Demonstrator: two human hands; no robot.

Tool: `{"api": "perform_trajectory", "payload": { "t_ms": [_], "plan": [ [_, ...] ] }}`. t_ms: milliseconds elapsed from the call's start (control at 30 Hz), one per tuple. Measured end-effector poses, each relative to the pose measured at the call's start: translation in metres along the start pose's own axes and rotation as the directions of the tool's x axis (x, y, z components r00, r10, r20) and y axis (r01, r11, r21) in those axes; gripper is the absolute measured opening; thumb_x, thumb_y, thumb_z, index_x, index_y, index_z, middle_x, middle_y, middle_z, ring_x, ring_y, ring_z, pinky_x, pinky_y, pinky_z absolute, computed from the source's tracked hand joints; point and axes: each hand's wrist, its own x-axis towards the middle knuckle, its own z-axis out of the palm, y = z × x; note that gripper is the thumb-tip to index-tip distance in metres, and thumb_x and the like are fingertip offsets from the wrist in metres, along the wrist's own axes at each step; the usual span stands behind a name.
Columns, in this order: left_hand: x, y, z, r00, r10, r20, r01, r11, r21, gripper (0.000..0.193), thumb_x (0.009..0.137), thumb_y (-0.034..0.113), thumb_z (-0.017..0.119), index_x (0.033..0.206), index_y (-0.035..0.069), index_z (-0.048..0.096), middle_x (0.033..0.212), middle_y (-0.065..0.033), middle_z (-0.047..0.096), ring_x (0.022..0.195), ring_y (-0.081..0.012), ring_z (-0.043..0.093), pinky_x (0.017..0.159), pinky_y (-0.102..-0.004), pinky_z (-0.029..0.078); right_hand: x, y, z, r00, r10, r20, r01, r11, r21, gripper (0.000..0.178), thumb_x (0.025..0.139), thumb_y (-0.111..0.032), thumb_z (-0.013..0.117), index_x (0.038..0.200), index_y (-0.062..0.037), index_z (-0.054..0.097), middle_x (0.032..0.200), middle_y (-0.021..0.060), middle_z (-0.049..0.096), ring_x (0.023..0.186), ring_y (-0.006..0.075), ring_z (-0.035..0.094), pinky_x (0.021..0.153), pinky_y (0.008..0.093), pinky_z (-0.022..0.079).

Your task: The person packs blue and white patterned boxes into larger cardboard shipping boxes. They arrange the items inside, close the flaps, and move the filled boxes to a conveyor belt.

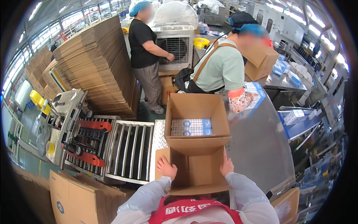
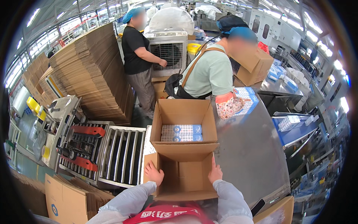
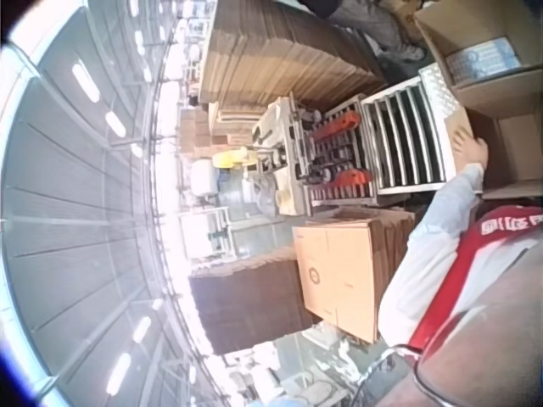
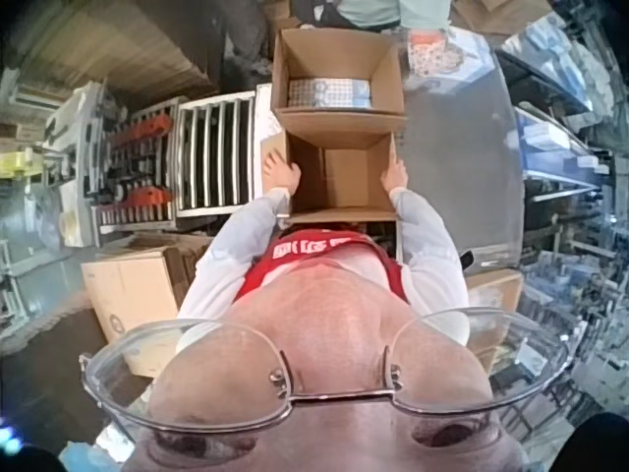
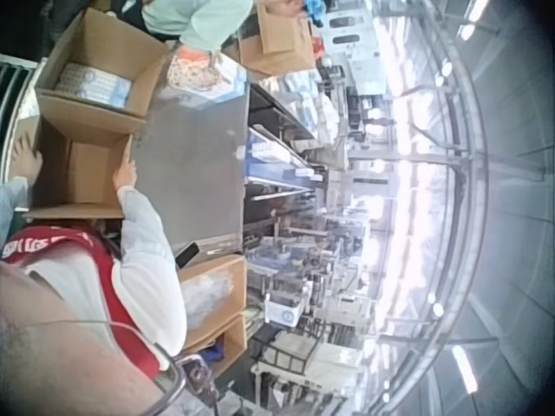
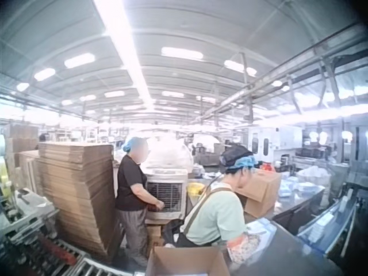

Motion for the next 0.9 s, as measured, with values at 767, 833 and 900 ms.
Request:
{"api": "perform_trajectory", "payload": {
  "t_ms": [767, 833, 900],
  "plan": [
    [0.0, -0.002, 0.003, 1.0, 0.024, 0.014, -0.024, 1.0, 0.0, 0.083, 0.072, 0.021, 0.07, 0.143, -0.001, 0.034, 0.137, -0.0228, 0.042, 0.128, -0.0413, 0.036, 0.11, -0.0545, 0.026, 0.0, 0.001, -0.002, 0.999, -0.016, -0.04, 0.018, 0.999, 0.049, 0.1, 0.081, -0.001, 0.06, 0.158, -0.0283, 0.002, 0.108, 0.0227, 0.053, 0.096, 0.0426, 0.059, 0.086, 0.0523, 0.051],
    [0.001, 0.0, 0.002, 1.0, 0.022, 0.018, -0.021, 1.0, -0.008, 0.083, 0.072, 0.021, 0.07, 0.143, -0.001, 0.034, 0.137, -0.0231, 0.042, 0.128, -0.0415, 0.036, 0.109, -0.0546, 0.026, 0.001, 0.001, -0.001, 0.998, -0.015, -0.053, 0.017, 0.999, 0.041, 0.101, 0.081, -0.001, 0.061, 0.158, -0.0286, 0.002, 0.109, 0.0224, 0.053, 0.097, 0.0426, 0.059, 0.087, 0.0522, 0.051],
    [0.0, -0.001, 0.002, 1.0, 0.015, 0.018, -0.015, 1.0, -0.013, 0.083, 0.072, 0.021, 0.07, 0.143, -0.001, 0.034, 0.137, -0.0232, 0.041, 0.129, -0.0416, 0.036, 0.109, -0.0547, 0.026, 0.001, 0.001, -0.001, 0.998, -0.02, -0.059, 0.022, 0.999, 0.034, 0.101, 0.08, -0.002, 0.061, 0.158, -0.0275, 0.002, 0.108, 0.0231, 0.053, 0.097, 0.0433, 0.059, 0.087, 0.0523, 0.05]
  ]
}}
